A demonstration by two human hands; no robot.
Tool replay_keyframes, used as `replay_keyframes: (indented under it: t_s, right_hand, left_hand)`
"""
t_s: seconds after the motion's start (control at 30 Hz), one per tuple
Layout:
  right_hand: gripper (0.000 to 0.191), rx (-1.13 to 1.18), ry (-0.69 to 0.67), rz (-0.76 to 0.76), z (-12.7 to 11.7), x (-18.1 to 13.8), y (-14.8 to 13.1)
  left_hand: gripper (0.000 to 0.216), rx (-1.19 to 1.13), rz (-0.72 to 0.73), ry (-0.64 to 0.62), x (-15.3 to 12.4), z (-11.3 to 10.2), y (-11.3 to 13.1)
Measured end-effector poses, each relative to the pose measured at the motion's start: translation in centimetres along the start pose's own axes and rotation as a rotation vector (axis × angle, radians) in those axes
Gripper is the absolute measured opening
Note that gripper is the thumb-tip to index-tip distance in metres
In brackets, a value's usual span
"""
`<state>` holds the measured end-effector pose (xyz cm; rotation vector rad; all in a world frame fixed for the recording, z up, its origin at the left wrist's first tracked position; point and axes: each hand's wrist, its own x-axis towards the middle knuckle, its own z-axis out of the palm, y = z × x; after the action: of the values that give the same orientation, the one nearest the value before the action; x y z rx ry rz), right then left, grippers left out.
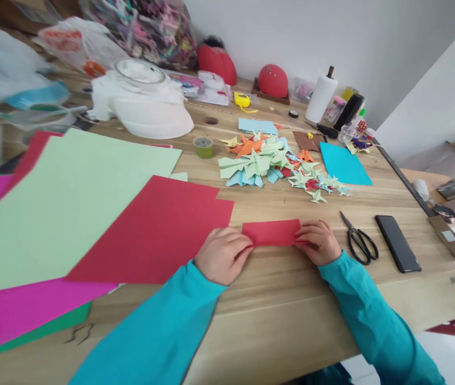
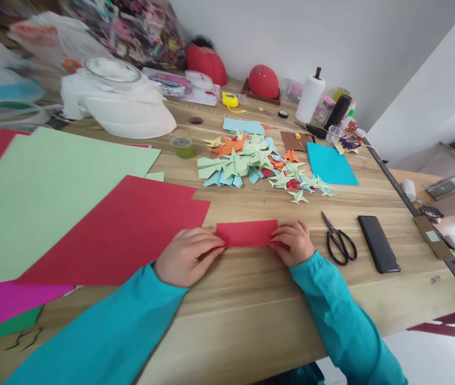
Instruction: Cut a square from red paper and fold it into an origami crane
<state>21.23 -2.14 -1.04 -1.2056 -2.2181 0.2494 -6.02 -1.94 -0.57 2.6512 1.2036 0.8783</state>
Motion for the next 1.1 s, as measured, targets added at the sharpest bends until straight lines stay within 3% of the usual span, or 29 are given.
replay_keyframes:
  t_s: [0.27, 0.37, 0.53, 0.67, 0.77, 0.9, 0.97, 1.1]
  right_hand:
    - [0.023, 0.072, 0.1, 0.361, 0.4, 0.0, -0.9]
    - [0.025, 0.055, 0.145, 0.411, 0.8, 0.2, -1.4]
    - [0.022, -0.023, 0.217, 0.436, 1.3, 0.3, -1.9]
    - [0.021, -0.086, 0.213, 0.431, 1.4, 0.1, -2.3]
    - [0.018, -0.102, 0.207, 0.422, 1.3, 0.0, -2.6]
    - [0.017, -0.101, 0.2, 0.414, 1.2, 0.0, -2.7]
    - [0.017, -0.107, 0.202, 0.413, 1.2, 0.0, -2.7]
    - [0.018, -0.102, 0.211, 0.418, 1.3, 0.0, -2.7]
  left_hand:
    - [0.035, 0.026, -0.315, 0.128, -0.2, 0.2, 1.7]
    - [0.033, 0.039, -0.411, 0.172, -0.4, 0.8, 1.9]
    - [0.033, -0.009, -0.54, 0.123, -0.5, 1.3, 2.1]
    - [0.031, 0.016, -0.493, 0.119, -0.5, 1.1, 2.2]
    - [0.029, 0.096, -0.418, 0.188, -0.2, 0.4, 2.7]
    - [0.033, 0.318, -0.16, 0.339, -0.2, -0.3, 4.9]
    - [0.034, 0.24, -0.023, 0.254, -0.5, 0.3, 6.4]
    - [0.052, 0.183, -0.137, -0.003, -1.5, 2.3, 8.1]
